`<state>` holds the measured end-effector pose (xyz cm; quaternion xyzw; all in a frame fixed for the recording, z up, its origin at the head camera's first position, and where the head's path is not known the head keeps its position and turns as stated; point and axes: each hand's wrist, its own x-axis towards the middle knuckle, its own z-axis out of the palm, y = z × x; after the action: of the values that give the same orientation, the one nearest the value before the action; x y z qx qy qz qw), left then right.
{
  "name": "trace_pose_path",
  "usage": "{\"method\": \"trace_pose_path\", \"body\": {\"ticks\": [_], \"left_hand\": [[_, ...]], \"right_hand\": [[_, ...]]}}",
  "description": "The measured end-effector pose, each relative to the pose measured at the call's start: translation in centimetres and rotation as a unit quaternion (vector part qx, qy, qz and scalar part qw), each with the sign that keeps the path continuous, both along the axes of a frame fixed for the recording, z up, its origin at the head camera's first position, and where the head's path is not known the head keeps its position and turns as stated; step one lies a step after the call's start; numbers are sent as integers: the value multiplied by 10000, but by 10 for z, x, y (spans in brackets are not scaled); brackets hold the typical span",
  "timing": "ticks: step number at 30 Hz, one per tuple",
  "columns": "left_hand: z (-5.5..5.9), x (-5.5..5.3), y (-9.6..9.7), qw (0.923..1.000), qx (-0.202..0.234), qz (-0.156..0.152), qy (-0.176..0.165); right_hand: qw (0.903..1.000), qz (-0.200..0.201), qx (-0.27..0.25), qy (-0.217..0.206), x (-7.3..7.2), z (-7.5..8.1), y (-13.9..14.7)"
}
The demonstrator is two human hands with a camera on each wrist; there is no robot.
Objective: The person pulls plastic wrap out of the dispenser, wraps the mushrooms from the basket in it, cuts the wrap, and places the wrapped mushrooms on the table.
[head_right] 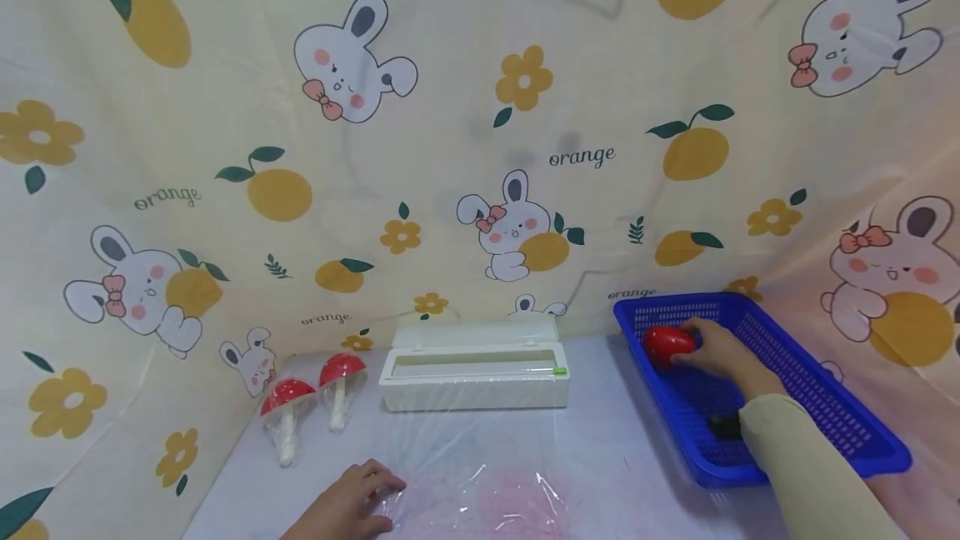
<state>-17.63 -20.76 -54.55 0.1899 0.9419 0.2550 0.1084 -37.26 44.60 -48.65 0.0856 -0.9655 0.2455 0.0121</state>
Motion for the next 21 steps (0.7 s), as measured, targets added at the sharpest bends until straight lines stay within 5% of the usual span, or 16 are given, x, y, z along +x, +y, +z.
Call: {"method": "trace_pose_path", "body": {"ticks": [9, 21], "left_hand": [[2, 2, -1, 9997, 0, -106, 199], [0, 0, -1, 9997, -49, -147, 167]], "right_hand": [[9992, -186, -351, 31, 10, 9, -3], [9882, -286, -1439, 435, 32, 25, -21]]}}
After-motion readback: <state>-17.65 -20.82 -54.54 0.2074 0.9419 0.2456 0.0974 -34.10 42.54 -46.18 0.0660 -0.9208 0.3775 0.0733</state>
